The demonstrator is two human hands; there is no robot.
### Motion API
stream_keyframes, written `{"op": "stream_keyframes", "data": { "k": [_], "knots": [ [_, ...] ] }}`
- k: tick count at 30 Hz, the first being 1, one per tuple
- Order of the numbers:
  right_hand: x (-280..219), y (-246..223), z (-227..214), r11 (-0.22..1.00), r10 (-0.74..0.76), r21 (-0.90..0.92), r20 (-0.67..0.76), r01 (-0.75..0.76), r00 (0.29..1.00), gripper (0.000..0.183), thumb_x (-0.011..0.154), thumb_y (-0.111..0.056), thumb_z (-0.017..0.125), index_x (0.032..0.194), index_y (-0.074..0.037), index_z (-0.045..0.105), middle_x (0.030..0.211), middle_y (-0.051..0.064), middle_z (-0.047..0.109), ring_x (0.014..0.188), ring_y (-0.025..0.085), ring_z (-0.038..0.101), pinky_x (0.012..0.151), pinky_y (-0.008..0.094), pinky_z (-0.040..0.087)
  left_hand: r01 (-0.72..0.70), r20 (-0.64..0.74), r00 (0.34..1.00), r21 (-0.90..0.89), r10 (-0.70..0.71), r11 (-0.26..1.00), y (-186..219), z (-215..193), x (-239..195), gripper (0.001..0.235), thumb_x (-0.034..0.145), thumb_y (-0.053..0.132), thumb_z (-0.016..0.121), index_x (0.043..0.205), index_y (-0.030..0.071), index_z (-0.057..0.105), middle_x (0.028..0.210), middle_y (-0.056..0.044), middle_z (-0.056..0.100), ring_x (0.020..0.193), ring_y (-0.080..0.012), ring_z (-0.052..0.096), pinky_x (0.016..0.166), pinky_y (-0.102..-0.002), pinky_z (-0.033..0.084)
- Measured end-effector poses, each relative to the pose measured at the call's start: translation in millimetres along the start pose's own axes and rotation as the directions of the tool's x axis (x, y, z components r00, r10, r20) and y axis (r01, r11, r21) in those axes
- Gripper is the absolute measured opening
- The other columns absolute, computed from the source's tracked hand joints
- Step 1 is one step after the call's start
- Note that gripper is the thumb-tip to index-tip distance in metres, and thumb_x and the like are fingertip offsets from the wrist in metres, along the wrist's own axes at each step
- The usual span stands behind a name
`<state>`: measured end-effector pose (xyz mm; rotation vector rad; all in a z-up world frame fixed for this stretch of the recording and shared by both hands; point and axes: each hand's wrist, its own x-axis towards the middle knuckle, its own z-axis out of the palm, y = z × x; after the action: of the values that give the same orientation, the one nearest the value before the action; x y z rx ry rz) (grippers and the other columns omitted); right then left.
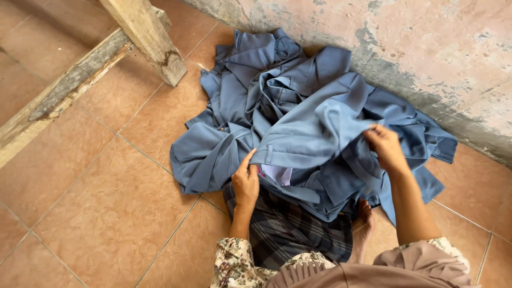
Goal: The person sits on the floor and folds several pairs of blue trousers by hand. They smooth each pair, fold the legs together, and then fold the garment into a compact rectangle before stacking it.
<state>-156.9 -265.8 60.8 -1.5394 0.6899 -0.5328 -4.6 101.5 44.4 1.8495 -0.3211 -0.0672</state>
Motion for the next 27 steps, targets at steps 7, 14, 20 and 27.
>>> {"op": "stream_keyframes", "data": {
  "k": [7, 14, 20, 27],
  "knots": [
    [46, -100, 88, 0.836, -0.019, 0.541, 0.198, -0.093, 0.98, 0.012, 0.1, -0.009, 0.064, 0.111, -0.009, 0.067, 0.068, -0.004, 0.056, 0.06, 0.008, 0.06, 0.064, 0.024, 0.055, 0.233, -0.02, 0.963, -0.443, -0.269, 0.866, -3, -54, -19, 0.04, 0.089, 0.005, 0.052, 0.121, 0.005, 0.075, 0.119, -0.021, 0.074, 0.114, -0.0223, 0.065, 0.105, -0.041, 0.049],
    [15, -122, 240, 0.953, -0.146, 0.303, 0.477, -0.007, 0.867, 0.033, 0.098, -0.016, 0.07, 0.127, -0.016, 0.054, 0.121, 0.01, 0.069, 0.111, 0.026, 0.072, 0.09, 0.037, 0.062, 0.414, 0.004, 0.88, -0.493, -0.474, 0.765, -90, -106, -40, 0.047, 0.103, 0.013, 0.048, 0.149, 0.022, 0.051, 0.11, -0.013, 0.055, 0.087, -0.0161, 0.055, 0.072, -0.029, 0.049],
    [-54, -97, 270, 0.831, -0.1, -0.262, 0.796, 0.49, 0.597, 0.058, 0.08, -0.029, 0.084, 0.132, -0.011, 0.064, 0.135, 0.024, 0.061, 0.124, 0.047, 0.057, 0.099, 0.059, 0.048, 0.666, 0.267, 0.742, -0.395, -0.615, 0.633, -20, -126, -65, 0.055, 0.098, 0.057, 0.053, 0.148, 0.033, 0.054, 0.117, -0.01, 0.046, 0.075, -0.0251, 0.062, 0.06, -0.031, 0.054],
    [-56, 15, 278, 0.187, 0.018, -0.614, 0.783, 0.767, 0.622, 0.022, 0.08, -0.046, 0.08, 0.094, -0.032, 0.069, 0.097, -0.007, 0.067, 0.101, 0.02, 0.067, 0.082, 0.04, 0.055, 0.602, 0.218, 0.786, -0.487, -0.579, 0.633, -93, -94, -82, 0.029, 0.086, 0.02, 0.085, 0.107, 0.003, 0.074, 0.095, -0.012, 0.065, 0.07, -0.0228, 0.072, 0.063, -0.039, 0.068]
  ]
}}
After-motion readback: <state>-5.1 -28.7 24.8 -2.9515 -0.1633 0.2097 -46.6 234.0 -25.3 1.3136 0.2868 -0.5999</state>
